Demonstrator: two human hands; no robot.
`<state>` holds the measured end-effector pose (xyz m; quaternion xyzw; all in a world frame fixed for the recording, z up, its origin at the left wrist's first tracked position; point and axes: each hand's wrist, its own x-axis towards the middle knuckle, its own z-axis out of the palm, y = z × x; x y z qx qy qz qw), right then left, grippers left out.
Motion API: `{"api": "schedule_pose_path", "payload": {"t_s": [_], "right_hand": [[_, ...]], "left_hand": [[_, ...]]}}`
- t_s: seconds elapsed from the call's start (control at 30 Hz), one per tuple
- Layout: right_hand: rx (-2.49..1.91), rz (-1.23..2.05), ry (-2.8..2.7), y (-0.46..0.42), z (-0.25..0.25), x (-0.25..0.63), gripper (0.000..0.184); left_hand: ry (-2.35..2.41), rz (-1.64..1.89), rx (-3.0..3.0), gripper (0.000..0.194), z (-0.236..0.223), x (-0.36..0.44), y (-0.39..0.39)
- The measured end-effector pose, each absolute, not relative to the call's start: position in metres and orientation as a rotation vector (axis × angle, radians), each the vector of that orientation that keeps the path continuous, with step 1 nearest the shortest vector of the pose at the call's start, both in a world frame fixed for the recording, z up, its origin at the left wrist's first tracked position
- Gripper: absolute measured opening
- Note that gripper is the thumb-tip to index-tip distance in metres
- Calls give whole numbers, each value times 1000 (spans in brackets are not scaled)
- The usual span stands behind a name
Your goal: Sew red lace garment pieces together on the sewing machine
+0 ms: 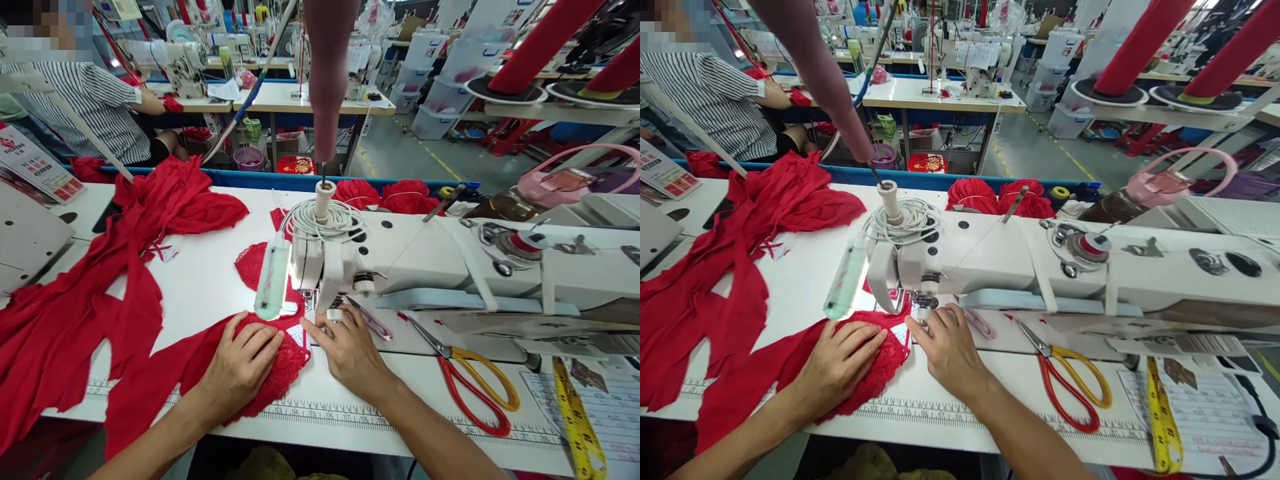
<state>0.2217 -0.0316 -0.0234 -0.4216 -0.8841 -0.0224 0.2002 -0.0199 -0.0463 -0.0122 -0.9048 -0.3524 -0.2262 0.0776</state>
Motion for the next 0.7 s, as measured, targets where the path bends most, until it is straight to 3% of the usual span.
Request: {"api": "schedule_pose_path", "payload": {"t_s": [0.27,0.5,0.7], "right_hand": [[-1185,-58,-2466,-33,-23,221,64],[-1160,-37,-2450,-33,-24,221,65],[-1114,-38,-2387,-32,-25,221,59]], "left_hand": [[-1130,-708,-2703,25,-6,-17,-46],[-1628,-583,-2540,24,-4,-4,-24],[-1985,-614,-2838,22,-3,-7,-11]]}}
